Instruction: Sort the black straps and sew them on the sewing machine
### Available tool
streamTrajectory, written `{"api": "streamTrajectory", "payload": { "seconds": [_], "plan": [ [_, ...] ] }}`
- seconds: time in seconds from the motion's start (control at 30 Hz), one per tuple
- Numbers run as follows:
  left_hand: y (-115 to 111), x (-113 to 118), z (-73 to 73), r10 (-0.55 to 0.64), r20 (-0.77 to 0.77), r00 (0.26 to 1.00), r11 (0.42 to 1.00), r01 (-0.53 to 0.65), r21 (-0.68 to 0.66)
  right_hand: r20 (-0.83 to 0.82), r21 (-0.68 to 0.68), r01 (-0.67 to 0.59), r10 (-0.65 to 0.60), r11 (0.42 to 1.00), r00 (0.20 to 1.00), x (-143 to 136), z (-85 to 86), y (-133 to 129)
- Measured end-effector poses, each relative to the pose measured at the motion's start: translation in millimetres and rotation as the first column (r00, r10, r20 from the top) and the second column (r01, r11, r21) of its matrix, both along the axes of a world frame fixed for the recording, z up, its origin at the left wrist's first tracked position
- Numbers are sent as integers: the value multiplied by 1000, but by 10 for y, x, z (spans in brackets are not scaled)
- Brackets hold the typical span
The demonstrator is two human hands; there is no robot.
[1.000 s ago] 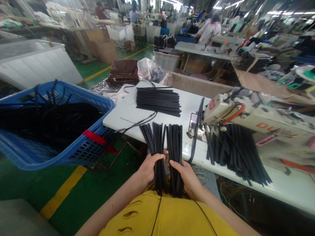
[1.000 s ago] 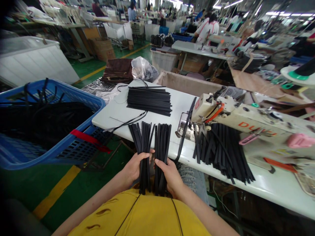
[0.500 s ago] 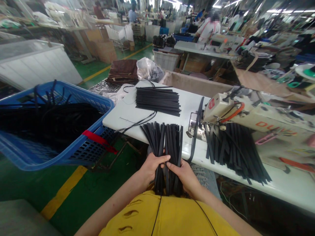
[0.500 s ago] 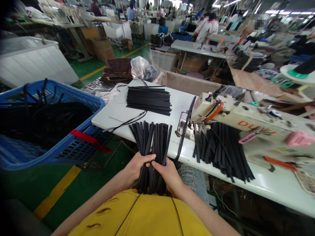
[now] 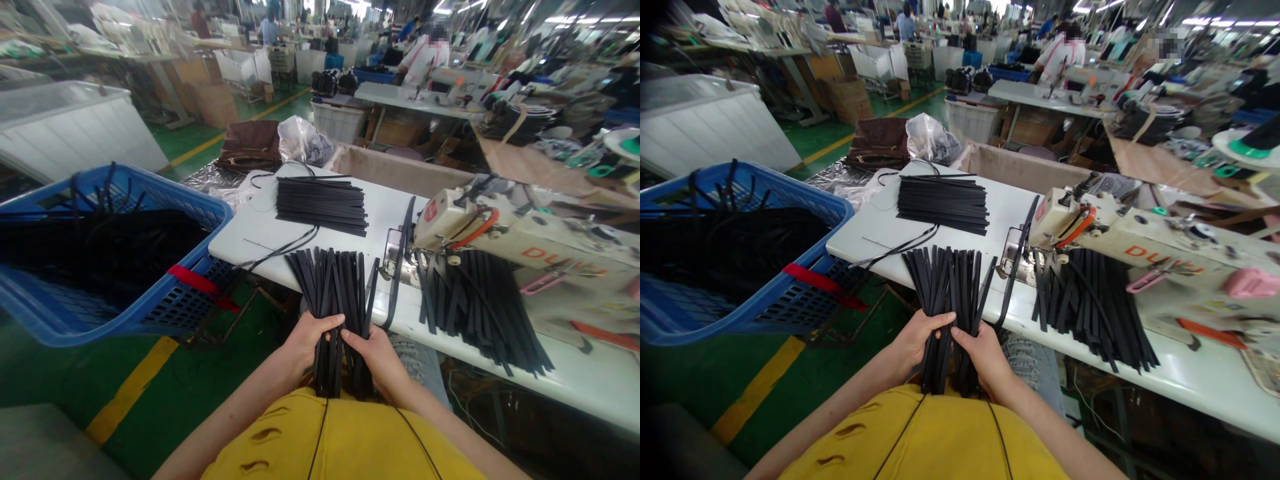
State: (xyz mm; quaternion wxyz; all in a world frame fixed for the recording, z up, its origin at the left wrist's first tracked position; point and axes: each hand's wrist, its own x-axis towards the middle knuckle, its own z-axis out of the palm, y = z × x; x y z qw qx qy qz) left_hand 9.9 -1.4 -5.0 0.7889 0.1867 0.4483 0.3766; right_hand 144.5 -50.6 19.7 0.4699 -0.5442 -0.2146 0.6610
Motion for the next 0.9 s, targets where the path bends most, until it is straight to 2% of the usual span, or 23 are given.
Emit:
{"api": "streamTrajectory", "payload": {
  "seconds": [0.1,0.4,0.53,0.67,0.9],
  "plan": [
    [-8,-1,-14,-35,13,999,998,36,-49,11,8,18,-19,1000,1000,-10,-1,0],
    [14,-18,-20,39,54,998,999,-39,4,-13,-4,47,-47,999,999,3,27,2],
    [23,-21,-1,57,90,994,998,-55,-24,-22,7,56,-56,998,998,1,34,9],
    [18,1,14,57,111,992,998,-55,-19,26,23,50,-51,998,998,-9,19,2],
    [8,84,53,77,50,996,996,-79,37,125,42,26,-31,999,992,-8,-49,13]
  ]
}}
